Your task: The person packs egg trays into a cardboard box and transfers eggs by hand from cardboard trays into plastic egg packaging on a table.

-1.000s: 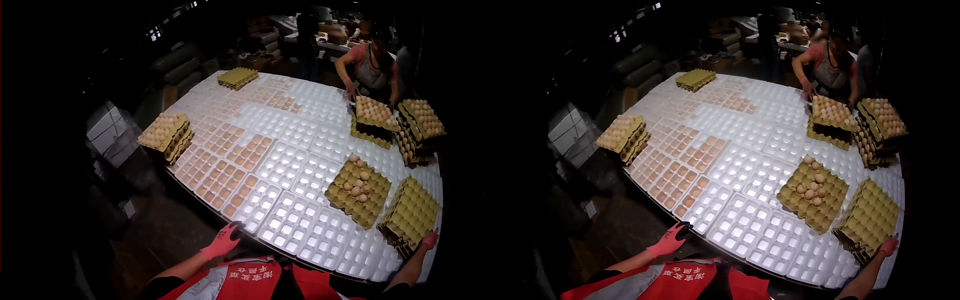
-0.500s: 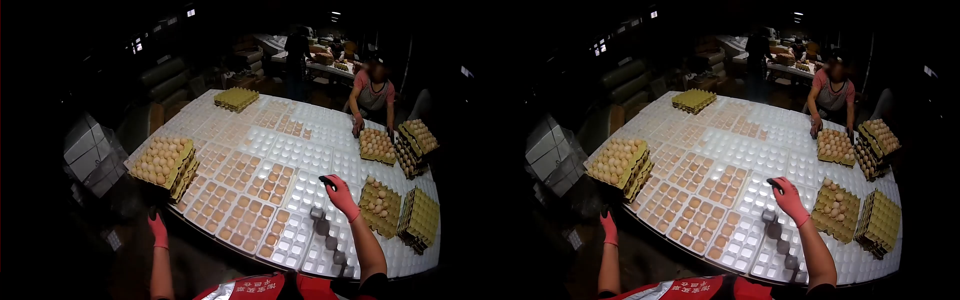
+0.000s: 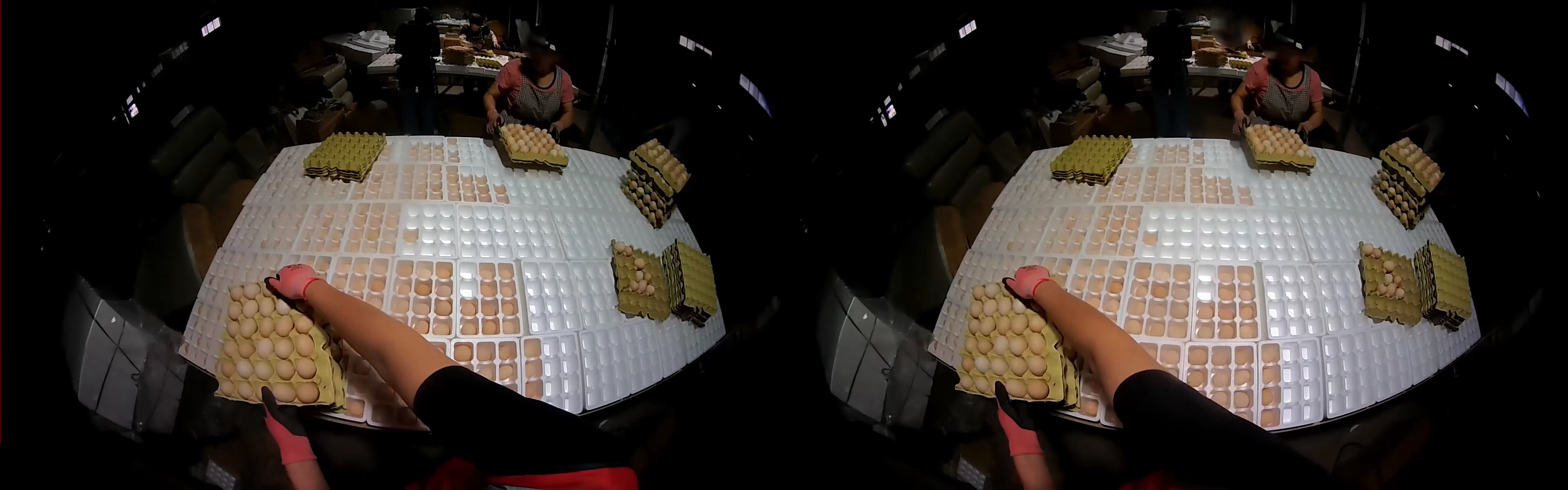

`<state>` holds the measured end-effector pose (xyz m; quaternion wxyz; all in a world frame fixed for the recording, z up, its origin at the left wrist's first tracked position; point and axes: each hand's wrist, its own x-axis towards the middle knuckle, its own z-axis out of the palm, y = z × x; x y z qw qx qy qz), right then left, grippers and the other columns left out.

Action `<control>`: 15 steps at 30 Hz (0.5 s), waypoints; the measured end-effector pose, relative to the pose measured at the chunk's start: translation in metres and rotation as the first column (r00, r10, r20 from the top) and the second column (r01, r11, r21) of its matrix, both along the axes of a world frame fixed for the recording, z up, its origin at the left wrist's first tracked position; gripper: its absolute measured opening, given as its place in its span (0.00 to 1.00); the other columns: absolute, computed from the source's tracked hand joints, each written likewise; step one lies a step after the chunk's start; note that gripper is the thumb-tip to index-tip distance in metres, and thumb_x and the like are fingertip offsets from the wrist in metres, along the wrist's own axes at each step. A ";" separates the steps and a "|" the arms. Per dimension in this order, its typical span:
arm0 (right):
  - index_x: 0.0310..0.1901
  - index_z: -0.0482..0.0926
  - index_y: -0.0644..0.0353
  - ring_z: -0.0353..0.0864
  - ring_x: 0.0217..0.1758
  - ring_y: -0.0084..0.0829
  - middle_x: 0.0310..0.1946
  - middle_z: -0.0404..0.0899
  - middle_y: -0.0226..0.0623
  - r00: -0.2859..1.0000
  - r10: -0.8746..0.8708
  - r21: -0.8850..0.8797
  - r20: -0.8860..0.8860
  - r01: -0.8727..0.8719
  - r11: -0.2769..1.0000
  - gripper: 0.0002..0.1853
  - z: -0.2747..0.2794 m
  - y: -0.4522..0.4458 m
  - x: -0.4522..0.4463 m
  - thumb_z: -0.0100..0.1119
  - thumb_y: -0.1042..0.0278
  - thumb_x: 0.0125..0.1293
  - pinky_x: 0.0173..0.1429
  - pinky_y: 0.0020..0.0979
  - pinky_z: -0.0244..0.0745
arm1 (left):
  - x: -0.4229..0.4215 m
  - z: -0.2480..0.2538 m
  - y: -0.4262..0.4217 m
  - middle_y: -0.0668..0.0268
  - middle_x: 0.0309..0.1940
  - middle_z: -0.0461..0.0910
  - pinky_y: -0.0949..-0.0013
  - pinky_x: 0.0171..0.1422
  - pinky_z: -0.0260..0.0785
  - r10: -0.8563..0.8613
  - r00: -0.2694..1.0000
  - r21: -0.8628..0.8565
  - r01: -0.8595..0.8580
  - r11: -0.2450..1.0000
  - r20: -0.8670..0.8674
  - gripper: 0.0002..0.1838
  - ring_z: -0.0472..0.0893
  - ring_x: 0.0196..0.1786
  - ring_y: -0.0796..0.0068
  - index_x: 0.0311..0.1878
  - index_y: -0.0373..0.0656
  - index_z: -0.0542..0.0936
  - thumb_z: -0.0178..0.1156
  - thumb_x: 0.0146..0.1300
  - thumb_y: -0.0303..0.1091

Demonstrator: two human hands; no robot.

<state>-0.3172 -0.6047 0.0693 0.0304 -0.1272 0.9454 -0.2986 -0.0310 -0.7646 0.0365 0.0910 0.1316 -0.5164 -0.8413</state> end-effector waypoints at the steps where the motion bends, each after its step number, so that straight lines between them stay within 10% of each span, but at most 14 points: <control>1: 0.53 0.82 0.63 0.80 0.60 0.46 0.54 0.82 0.49 0.993 0.019 -0.016 0.114 -0.017 1.000 0.33 -0.006 -0.005 -0.014 0.57 0.38 0.64 0.64 0.42 0.73 | -0.001 -0.003 -0.004 0.57 0.68 0.70 0.59 0.72 0.66 0.003 1.000 -0.142 -0.002 0.990 0.007 0.35 0.72 0.66 0.62 0.75 0.37 0.62 0.56 0.75 0.50; 5: 0.47 0.84 0.64 0.84 0.53 0.46 0.49 0.84 0.50 0.996 0.074 0.033 0.050 -0.076 0.997 0.33 0.038 0.032 0.023 0.60 0.35 0.59 0.59 0.40 0.76 | -0.007 -0.003 -0.016 0.56 0.67 0.71 0.60 0.69 0.68 0.064 0.998 -0.125 -0.060 0.990 0.026 0.33 0.73 0.64 0.63 0.73 0.37 0.63 0.54 0.75 0.50; 8: 0.50 0.82 0.67 0.83 0.54 0.47 0.48 0.84 0.52 0.988 -0.151 -0.300 -0.043 0.131 0.945 0.36 0.003 0.075 0.075 0.61 0.36 0.58 0.59 0.41 0.76 | 0.006 0.053 0.016 0.57 0.64 0.71 0.57 0.65 0.72 -0.008 0.999 0.035 0.009 0.999 -0.039 0.32 0.74 0.63 0.62 0.74 0.39 0.59 0.55 0.75 0.47; 15: 0.54 0.73 0.62 0.80 0.52 0.54 0.50 0.81 0.53 0.718 -0.667 -0.435 0.200 0.675 0.596 0.25 -0.006 0.216 0.293 0.55 0.46 0.69 0.56 0.48 0.75 | 0.003 0.064 0.081 0.56 0.69 0.68 0.64 0.72 0.60 -0.229 0.973 -0.511 0.197 0.837 -0.001 0.32 0.69 0.67 0.66 0.74 0.33 0.61 0.59 0.73 0.36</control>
